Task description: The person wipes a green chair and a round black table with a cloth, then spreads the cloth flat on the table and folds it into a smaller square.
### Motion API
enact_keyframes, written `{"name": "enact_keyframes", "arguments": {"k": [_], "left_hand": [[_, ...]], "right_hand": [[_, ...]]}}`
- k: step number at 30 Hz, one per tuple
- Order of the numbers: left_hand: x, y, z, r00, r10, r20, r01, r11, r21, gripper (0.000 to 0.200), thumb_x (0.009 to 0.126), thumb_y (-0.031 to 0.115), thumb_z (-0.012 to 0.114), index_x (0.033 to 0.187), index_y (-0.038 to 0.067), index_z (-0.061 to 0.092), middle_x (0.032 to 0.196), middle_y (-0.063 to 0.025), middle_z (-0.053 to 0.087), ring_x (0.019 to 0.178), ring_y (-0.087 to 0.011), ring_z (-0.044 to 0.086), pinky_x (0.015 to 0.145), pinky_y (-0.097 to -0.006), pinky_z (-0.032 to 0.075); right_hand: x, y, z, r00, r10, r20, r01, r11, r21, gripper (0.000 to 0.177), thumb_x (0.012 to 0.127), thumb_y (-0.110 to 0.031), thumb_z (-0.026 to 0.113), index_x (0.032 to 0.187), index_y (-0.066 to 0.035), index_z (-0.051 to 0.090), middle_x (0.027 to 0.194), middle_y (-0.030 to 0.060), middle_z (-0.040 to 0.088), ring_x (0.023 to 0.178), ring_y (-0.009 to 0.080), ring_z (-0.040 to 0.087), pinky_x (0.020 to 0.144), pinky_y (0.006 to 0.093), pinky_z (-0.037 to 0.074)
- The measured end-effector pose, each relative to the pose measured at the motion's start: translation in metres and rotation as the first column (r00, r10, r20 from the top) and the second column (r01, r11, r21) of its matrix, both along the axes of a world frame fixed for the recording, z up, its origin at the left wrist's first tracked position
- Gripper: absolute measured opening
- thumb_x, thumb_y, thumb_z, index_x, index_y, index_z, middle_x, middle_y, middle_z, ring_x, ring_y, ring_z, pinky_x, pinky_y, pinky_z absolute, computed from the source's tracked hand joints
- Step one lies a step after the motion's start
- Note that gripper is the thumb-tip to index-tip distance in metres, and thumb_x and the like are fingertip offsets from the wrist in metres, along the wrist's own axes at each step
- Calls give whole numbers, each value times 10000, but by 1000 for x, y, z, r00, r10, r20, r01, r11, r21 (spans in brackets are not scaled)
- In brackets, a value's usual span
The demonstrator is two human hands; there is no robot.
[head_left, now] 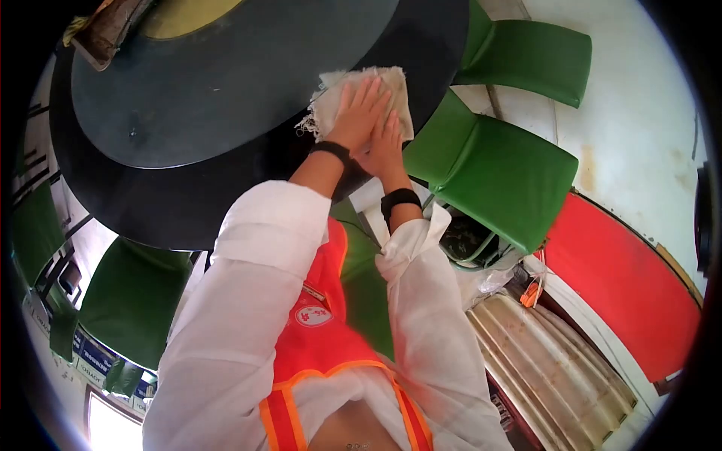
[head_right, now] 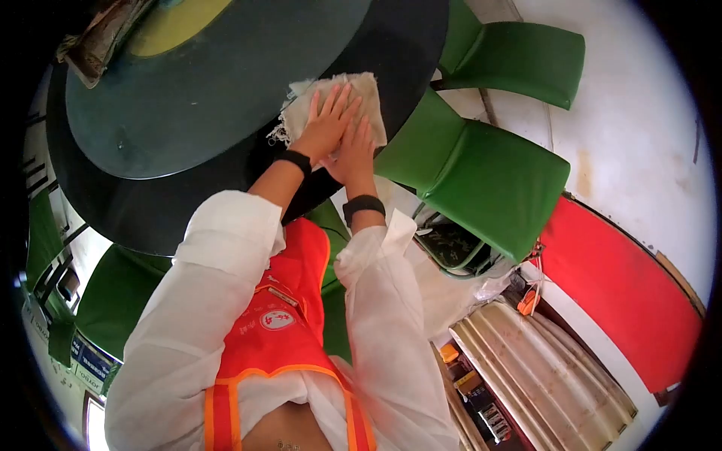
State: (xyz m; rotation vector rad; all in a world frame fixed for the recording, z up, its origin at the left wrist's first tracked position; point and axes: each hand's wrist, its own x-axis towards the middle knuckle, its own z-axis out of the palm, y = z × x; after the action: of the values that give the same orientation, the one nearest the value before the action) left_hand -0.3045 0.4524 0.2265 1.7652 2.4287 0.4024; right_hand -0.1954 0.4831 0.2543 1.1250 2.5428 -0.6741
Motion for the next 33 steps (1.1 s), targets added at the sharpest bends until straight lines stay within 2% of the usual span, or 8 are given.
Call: {"name": "enact_keyframes", "arguments": {"k": [2,8,15,22,24,29,31,33], "left_hand": [[11,-37,13,977,-47,209,40,999,37,738,767,239,575,1400,123,213,1471,-123,128,1361,-293,111,1071,-510,72],[15,-159,33,962,-76,262,96,993,-65,933,618,316,714,1393,126,230,1464,-115,157,1359,-281,126,1079,-495,78],[-36,-303,51,882,-117,456,164,984,-65,960,592,305,747,1395,182,236,1471,-90,152,1362,-250,136,1086,-476,108],[-98,-425,41,923,140,357,-66,975,-210,1014,525,301,793,1389,228,269,1480,-92,126,1359,-263,151,1065,-486,181],[-115,-462,42,909,255,330,-192,959,-210,1026,520,305,796,1393,228,261,1481,-94,118,1357,-272,154,1062,-494,182],[-139,-521,41,867,439,234,-352,874,-336,1041,551,273,793,1408,236,202,1481,-79,119,1364,-250,135,1063,-497,191],[-141,-525,37,891,409,197,-323,876,-359,1043,573,259,776,1416,203,163,1477,-111,120,1359,-278,144,1049,-517,206],[-141,-526,19,922,293,255,-242,947,-213,980,599,241,751,1403,147,197,1465,-145,137,1349,-312,158,1040,-539,207]], "right_hand": [[16,-24,1,999,30,-16,-30,1000,9,1041,628,-433,718,1412,-83,129,1456,233,47,1348,388,62,1047,532,148],[32,-128,6,986,164,34,-163,986,-41,984,632,-430,713,1411,-133,188,1462,222,23,1351,380,61,1042,532,164],[7,-236,20,953,297,51,-289,949,-124,922,667,-423,702,1416,-248,192,1465,218,0,1356,377,42,1037,536,180],[-81,-321,-5,811,585,-9,-579,801,-149,851,690,-392,690,1400,-259,240,1459,233,38,1353,378,76,1029,553,185],[-115,-341,-28,697,646,-312,-688,725,-37,756,700,-368,678,1363,-246,333,1455,221,92,1344,377,121,1018,557,209],[-183,-388,-1,611,684,-399,-776,618,-128,562,753,-375,613,1274,-228,463,1444,175,182,1326,344,198,981,627,203],[-191,-401,24,713,698,-71,-698,696,-170,576,772,-425,562,1292,-212,434,1439,153,210,1315,334,236,972,664,156],[-191,-392,61,737,675,-31,-659,707,-255,543,807,-488,491,1300,-270,426,1465,85,170,1340,320,182,935,723,107]]}}
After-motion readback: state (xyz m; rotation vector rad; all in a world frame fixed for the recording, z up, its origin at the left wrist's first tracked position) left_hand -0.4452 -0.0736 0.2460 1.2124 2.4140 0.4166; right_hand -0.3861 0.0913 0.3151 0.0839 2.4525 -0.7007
